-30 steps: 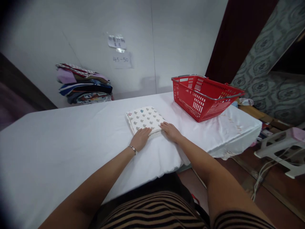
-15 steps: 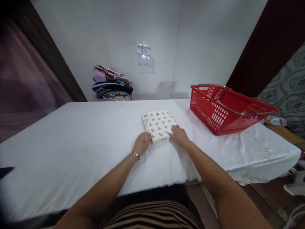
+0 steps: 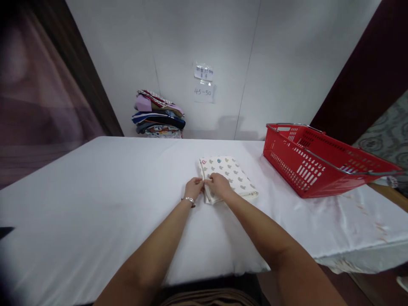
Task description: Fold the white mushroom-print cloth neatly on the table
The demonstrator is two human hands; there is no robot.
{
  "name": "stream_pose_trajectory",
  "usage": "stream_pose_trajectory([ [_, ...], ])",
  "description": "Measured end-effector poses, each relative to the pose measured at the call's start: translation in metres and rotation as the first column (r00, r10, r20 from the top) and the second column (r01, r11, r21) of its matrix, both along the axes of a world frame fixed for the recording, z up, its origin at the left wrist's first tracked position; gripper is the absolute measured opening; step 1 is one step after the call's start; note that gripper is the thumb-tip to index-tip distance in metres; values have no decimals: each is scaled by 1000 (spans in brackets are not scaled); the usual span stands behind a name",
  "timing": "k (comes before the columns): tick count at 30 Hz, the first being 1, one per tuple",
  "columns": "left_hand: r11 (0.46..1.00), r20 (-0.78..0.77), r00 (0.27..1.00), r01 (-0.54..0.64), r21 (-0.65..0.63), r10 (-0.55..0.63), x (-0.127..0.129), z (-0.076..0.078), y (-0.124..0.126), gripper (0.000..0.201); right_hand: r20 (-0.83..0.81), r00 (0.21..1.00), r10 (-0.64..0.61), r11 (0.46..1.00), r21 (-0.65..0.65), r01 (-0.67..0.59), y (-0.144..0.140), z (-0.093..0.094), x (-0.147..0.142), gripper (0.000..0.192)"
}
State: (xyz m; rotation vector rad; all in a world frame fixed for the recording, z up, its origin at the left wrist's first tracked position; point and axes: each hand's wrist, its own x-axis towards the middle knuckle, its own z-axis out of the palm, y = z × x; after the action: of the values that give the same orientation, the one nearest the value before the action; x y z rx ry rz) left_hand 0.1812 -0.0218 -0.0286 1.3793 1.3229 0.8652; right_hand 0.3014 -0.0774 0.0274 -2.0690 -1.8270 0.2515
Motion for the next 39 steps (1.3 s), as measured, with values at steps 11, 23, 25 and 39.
stream_pose_trajectory([
  [11, 998, 132, 991, -4, -57, 11, 1, -5, 9, 20, -29, 999, 16, 1000, -7, -16, 14, -5, -8, 10],
  [23, 1000, -13, 1000, -7, -29, 6, -2, 11, 42, 20, 72, 992, 102, 995, 6, -103, 5, -17, -18, 12],
  [25, 1000, -62, 998, -20, 3, 20, 2, 19, 56, 21, 50, 995, 89, 996, -4, -89, 7, -14, -18, 10],
  [39, 984, -230, 969, -49, 172, 89, 21, 21, 90, 12, -22, 983, 181, 983, -13, -181, 6, -16, -20, 19],
])
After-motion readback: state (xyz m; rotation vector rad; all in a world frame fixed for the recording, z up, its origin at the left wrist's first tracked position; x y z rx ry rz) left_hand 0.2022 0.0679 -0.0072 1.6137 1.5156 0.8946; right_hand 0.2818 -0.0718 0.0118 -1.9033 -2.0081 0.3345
